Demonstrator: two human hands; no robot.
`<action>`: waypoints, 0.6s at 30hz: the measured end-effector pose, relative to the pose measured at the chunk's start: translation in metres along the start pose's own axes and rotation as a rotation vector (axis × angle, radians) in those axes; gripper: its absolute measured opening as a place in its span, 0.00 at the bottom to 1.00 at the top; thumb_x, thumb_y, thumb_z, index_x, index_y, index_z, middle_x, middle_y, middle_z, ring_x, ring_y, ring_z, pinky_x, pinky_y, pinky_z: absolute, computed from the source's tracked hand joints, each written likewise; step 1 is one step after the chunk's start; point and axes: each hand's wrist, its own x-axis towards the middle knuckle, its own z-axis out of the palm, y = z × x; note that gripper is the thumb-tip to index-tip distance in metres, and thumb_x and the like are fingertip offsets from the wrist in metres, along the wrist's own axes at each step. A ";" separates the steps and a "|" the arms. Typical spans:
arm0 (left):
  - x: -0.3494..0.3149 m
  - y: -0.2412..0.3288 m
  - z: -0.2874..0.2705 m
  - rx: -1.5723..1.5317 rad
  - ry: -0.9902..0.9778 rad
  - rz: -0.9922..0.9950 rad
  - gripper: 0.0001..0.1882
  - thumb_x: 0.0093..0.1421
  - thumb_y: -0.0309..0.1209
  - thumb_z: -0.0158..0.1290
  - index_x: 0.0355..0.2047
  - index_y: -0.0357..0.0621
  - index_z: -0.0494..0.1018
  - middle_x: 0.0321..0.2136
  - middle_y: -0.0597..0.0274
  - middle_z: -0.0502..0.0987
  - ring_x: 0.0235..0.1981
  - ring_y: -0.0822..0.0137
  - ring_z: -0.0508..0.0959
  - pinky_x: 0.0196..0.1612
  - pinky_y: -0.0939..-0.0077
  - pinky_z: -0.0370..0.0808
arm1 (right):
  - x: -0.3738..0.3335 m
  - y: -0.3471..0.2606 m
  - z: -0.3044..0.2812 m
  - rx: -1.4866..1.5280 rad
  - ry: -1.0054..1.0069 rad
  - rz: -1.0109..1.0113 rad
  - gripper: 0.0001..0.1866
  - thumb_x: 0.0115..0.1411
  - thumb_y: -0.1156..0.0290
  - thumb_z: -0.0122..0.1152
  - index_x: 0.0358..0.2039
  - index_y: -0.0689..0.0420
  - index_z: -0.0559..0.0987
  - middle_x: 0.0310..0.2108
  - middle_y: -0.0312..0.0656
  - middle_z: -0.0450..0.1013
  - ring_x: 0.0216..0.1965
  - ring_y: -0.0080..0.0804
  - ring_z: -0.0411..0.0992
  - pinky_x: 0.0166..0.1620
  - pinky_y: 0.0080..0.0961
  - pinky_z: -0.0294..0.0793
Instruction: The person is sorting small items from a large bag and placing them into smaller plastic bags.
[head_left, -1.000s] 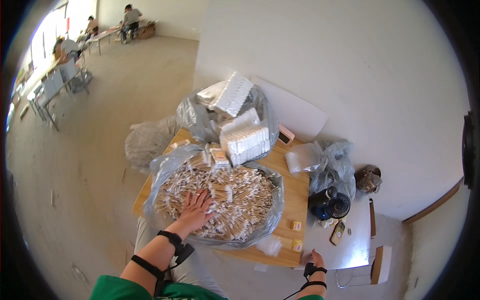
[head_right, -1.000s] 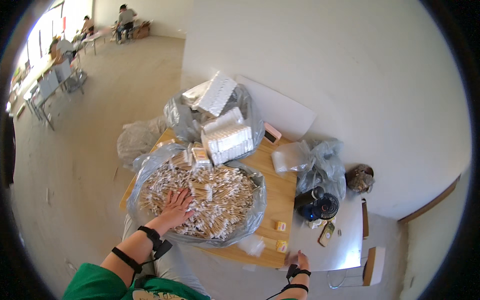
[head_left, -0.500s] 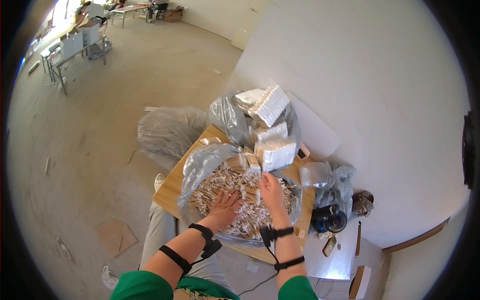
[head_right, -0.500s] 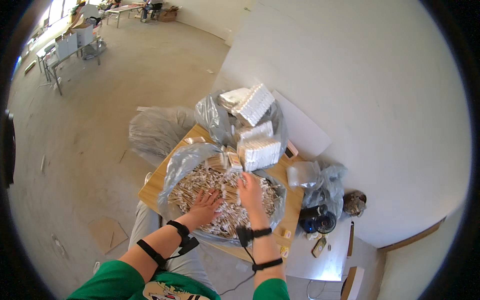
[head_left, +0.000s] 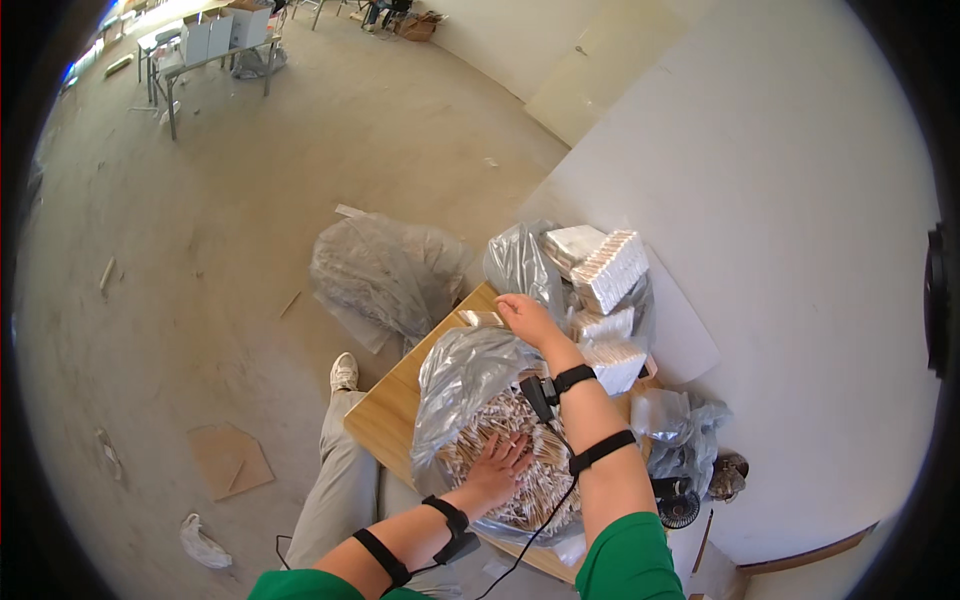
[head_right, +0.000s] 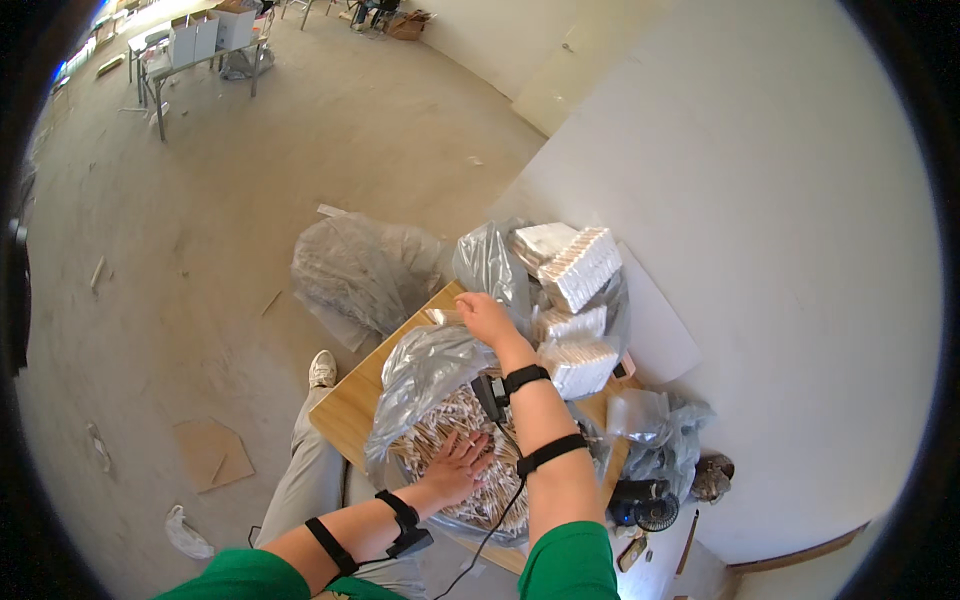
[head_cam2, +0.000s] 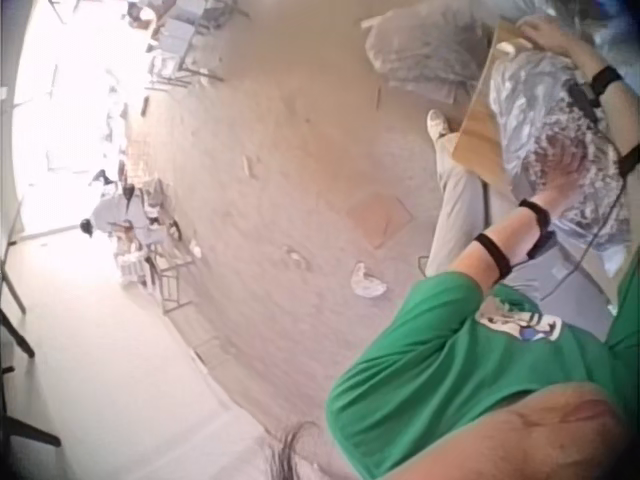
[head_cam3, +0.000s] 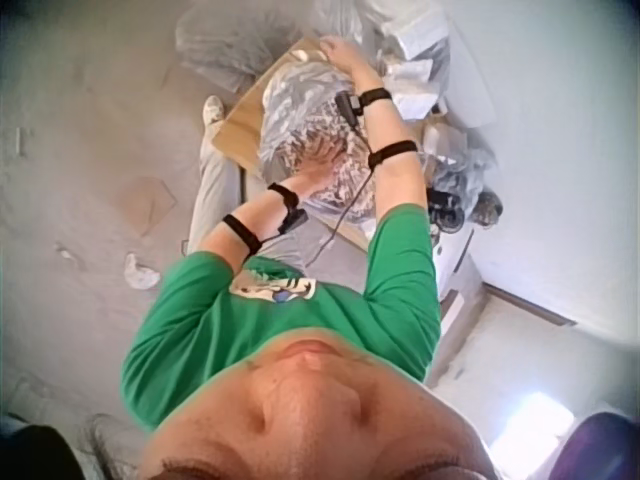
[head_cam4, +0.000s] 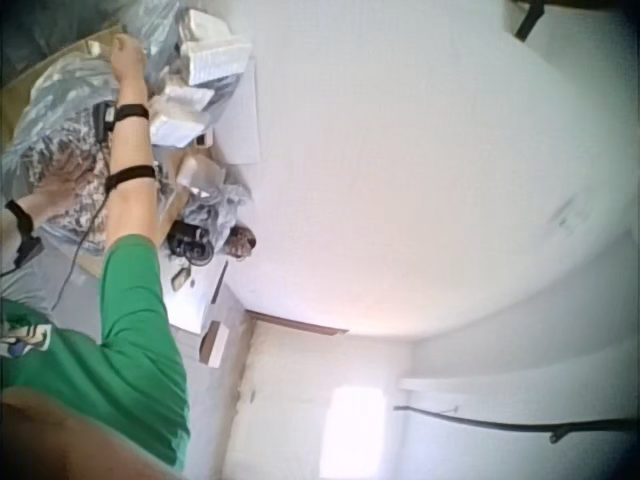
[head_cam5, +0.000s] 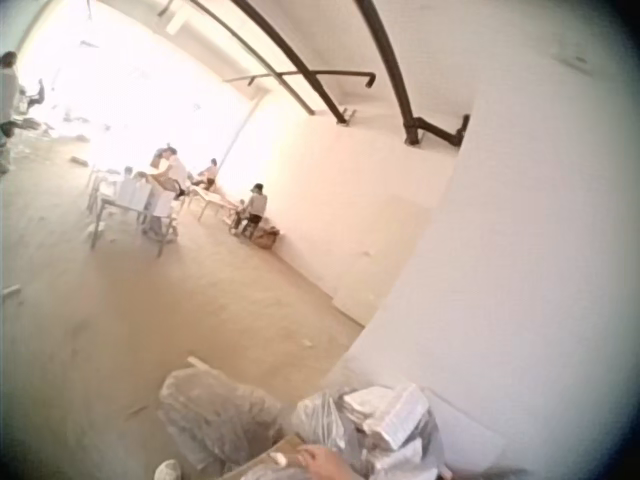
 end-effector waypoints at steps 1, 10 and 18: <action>0.001 0.000 0.000 -0.006 -0.002 -0.005 0.28 0.61 0.49 0.33 0.59 0.54 0.52 0.63 0.60 0.44 0.64 0.63 0.40 0.62 0.55 0.30 | 0.010 0.003 0.008 0.039 -0.166 0.031 0.17 0.58 0.60 0.47 0.40 0.57 0.76 0.39 0.52 0.71 0.44 0.51 0.67 0.47 0.38 0.66; 0.003 -0.004 -0.006 -0.109 -0.046 0.021 0.26 0.61 0.39 0.31 0.60 0.52 0.50 0.63 0.60 0.43 0.64 0.63 0.41 0.63 0.57 0.34 | 0.054 0.033 0.065 -0.343 -0.723 0.153 0.24 0.59 0.47 0.37 0.48 0.46 0.72 0.48 0.52 0.67 0.52 0.57 0.60 0.56 0.39 0.58; 0.002 -0.001 -0.005 -0.122 -0.015 0.035 0.26 0.61 0.42 0.32 0.60 0.51 0.51 0.63 0.59 0.43 0.64 0.62 0.40 0.62 0.54 0.32 | 0.042 0.062 0.047 -0.138 -0.161 0.226 0.15 0.58 0.59 0.46 0.35 0.57 0.75 0.37 0.52 0.72 0.39 0.52 0.70 0.42 0.38 0.68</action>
